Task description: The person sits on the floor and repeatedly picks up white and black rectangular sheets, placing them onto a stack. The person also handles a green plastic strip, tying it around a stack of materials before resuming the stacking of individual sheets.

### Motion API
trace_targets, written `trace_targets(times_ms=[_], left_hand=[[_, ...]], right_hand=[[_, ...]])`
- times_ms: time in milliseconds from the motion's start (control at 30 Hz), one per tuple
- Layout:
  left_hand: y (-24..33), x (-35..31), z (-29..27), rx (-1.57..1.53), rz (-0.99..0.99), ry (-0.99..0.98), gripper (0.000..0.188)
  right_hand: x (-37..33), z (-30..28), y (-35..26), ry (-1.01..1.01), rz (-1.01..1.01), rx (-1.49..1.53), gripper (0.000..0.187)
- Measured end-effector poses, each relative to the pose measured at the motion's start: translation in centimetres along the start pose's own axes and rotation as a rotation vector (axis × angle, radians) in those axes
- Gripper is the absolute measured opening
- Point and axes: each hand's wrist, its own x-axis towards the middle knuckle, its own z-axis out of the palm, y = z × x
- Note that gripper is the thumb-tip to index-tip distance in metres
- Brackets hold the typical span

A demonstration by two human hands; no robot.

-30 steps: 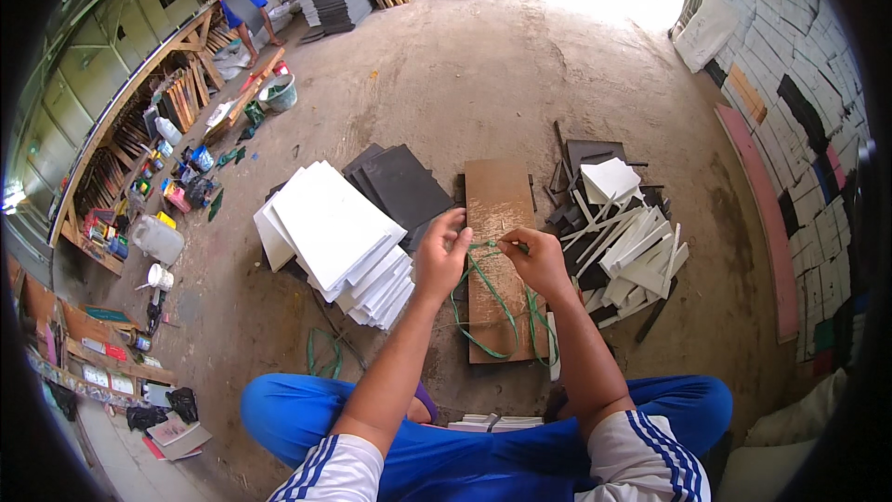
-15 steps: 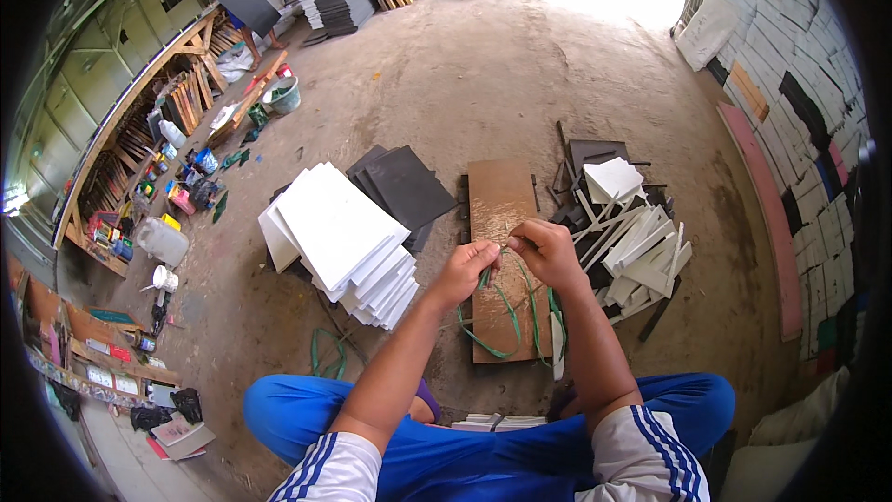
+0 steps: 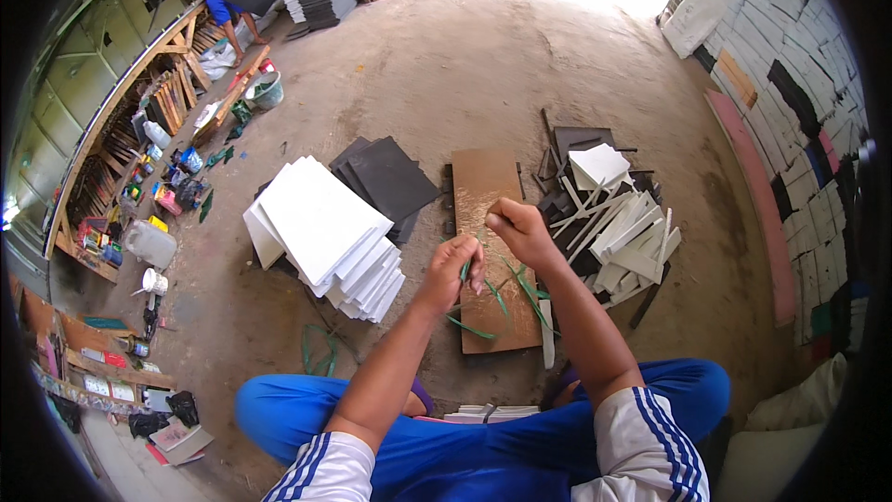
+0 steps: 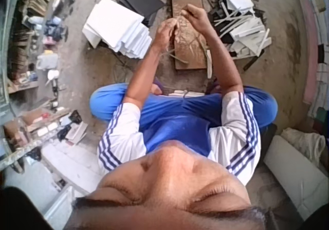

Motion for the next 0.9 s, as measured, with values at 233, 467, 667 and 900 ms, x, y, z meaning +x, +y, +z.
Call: trace_targets(times_ms=[233, 467, 667, 900], left_hand=[[-6.6, 1.1, 2.3, 0.978, 0.307, 0.377, 0.042], [-3.2, 3.6, 1.0, 0.736, 0.157, 0.211, 0.038], [5.8, 5.0, 2.7, 1.174, -0.054, 0.136, 0.034], [15.2, 7.1, 3.1, 0.633, 0.010, 0.143, 0.027]], right_hand=[[2.6, 0.1, -2.4, 0.534, 0.528, 0.828, 0.028], [3.8, -1.3, -3.5, 0.402, 0.471, 1.049, 0.037], [3.6, -3.4, -4.3, 0.116, 0.441, 0.692, 0.032], [8.0, -12.4, -9.8, 0.046, 0.278, -0.064, 0.059]])
